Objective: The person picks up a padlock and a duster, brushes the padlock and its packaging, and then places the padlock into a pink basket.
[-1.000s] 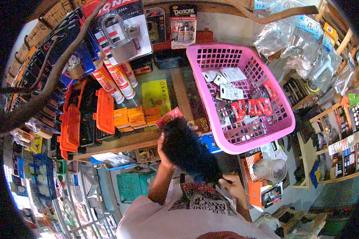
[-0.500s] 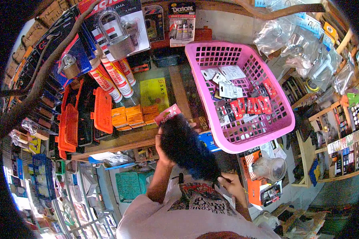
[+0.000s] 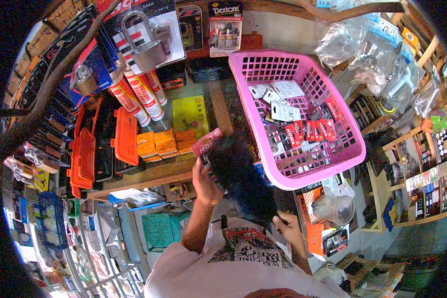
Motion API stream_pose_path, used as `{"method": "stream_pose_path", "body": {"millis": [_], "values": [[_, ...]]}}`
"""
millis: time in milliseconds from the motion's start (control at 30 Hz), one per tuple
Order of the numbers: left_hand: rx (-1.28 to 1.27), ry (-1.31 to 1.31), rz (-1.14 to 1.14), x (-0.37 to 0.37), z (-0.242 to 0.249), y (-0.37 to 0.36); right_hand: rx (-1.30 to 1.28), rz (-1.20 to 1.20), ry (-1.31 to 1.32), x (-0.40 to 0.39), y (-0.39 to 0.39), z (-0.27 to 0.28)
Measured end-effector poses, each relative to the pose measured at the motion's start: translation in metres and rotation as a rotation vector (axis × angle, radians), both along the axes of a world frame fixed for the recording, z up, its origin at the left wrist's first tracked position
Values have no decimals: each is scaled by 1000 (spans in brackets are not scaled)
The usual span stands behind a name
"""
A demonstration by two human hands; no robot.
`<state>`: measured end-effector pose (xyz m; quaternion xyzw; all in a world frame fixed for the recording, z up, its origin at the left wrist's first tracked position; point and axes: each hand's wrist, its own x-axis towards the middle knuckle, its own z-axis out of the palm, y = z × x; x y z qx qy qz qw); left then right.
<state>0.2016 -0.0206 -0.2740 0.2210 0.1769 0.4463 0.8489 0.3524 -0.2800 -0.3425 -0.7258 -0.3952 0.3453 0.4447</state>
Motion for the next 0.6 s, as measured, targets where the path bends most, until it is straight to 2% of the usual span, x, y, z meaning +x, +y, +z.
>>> {"method": "stream_pose_path", "body": {"millis": [100, 133, 200, 233, 267, 333, 367, 433, 533, 600], "values": [[-75, -60, 8, 1, 6, -3, -173, 78, 49, 12, -3, 2], [-126, -60, 34, 6, 28, -10, -125, 53, 77, 12, -1, 6], [-125, -31, 58, 4, 21, -10, -27, -2, 139, 6, 2, 13], [-124, -16, 68, 3, 14, -8, 19, -41, 80, 10, -5, -10], [-91, 243, 99, -4, 5, -5, -12, 12, 79, 13, -8, -12], [-89, 235, 64, -3, -4, -3, -71, 118, 72, 20, -9, -13], [-30, -4, -106, 0, -5, 0, -9, 92, 69, 15, -5, -6], [4, -176, -206, 2, -5, 3, 114, 36, 68, -3, 4, 9], [-72, 26, 14, 1, 9, -5, 33, 25, 57, -5, 1, -3], [-3, -148, -5, 6, 18, -6, 38, 76, 76, -4, 4, 4]]}}
